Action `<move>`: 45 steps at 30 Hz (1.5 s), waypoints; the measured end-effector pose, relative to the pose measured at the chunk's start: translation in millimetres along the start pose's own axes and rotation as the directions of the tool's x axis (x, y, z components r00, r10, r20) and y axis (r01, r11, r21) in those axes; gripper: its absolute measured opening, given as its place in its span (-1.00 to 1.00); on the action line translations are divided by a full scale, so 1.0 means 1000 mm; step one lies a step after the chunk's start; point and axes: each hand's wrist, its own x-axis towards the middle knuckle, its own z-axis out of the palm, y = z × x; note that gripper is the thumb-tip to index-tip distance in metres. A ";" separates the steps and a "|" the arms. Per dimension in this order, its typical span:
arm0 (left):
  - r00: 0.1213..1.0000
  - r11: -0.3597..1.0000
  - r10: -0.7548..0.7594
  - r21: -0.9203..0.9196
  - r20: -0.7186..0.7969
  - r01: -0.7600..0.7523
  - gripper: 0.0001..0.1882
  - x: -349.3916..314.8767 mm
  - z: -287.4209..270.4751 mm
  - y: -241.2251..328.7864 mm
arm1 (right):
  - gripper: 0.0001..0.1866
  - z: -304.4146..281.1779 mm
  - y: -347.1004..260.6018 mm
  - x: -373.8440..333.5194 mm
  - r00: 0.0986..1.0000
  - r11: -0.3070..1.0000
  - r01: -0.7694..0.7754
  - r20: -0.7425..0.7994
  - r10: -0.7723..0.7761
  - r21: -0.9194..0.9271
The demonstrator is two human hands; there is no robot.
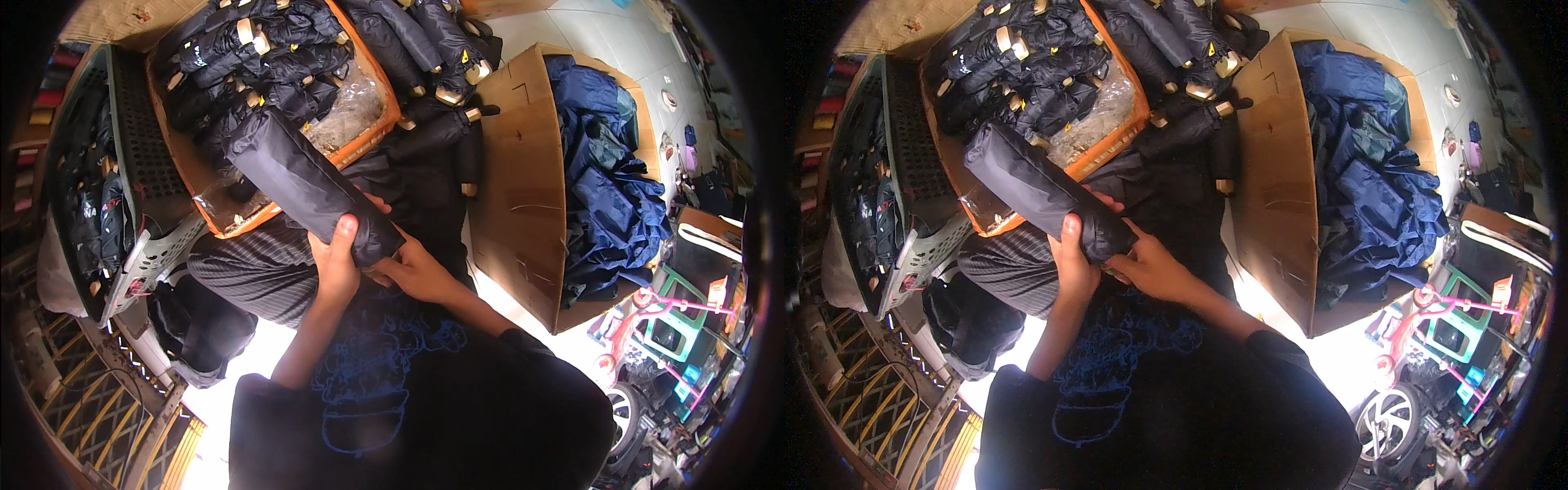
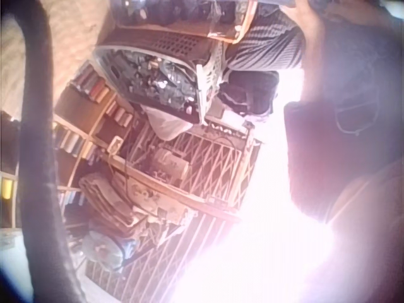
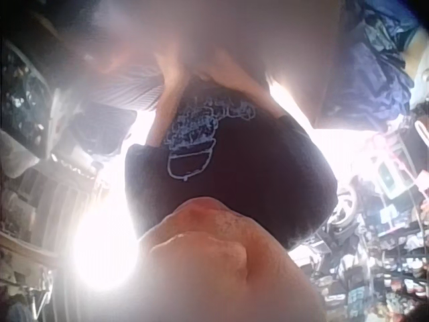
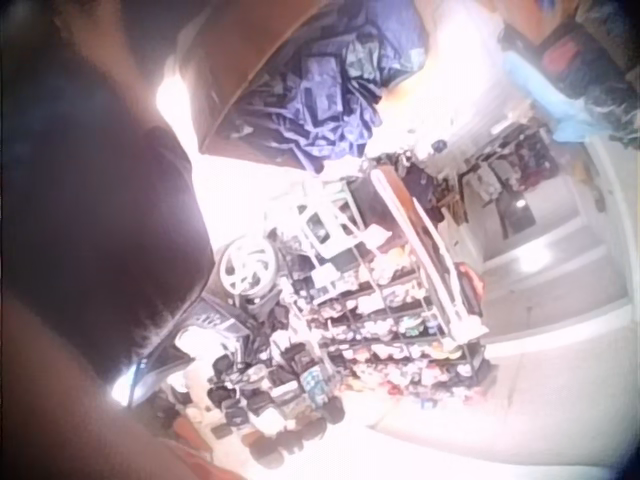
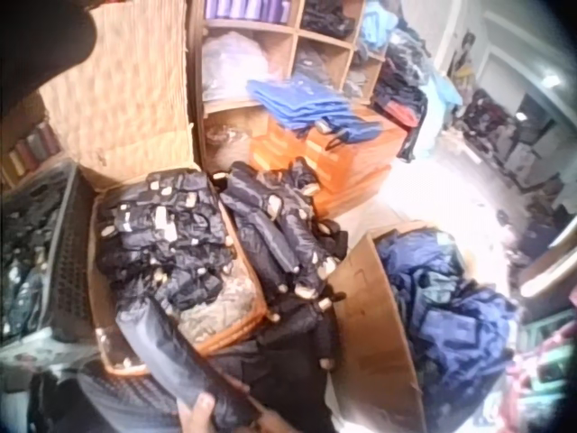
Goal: The person repeatedly picks up black fabric-wrapped items from a cardboard box, adjusts their position, and places them back into the box. The person handles the items one at a time, occasionally turning them over before returning them to the pile.
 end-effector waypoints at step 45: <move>0.977 0.991 0.029 0.124 0.213 -0.057 -0.37 0.011 -0.021 0.009 | -0.54 0.011 -0.027 0.029 0.997 0.963 -0.011 0.083 -0.012 0.269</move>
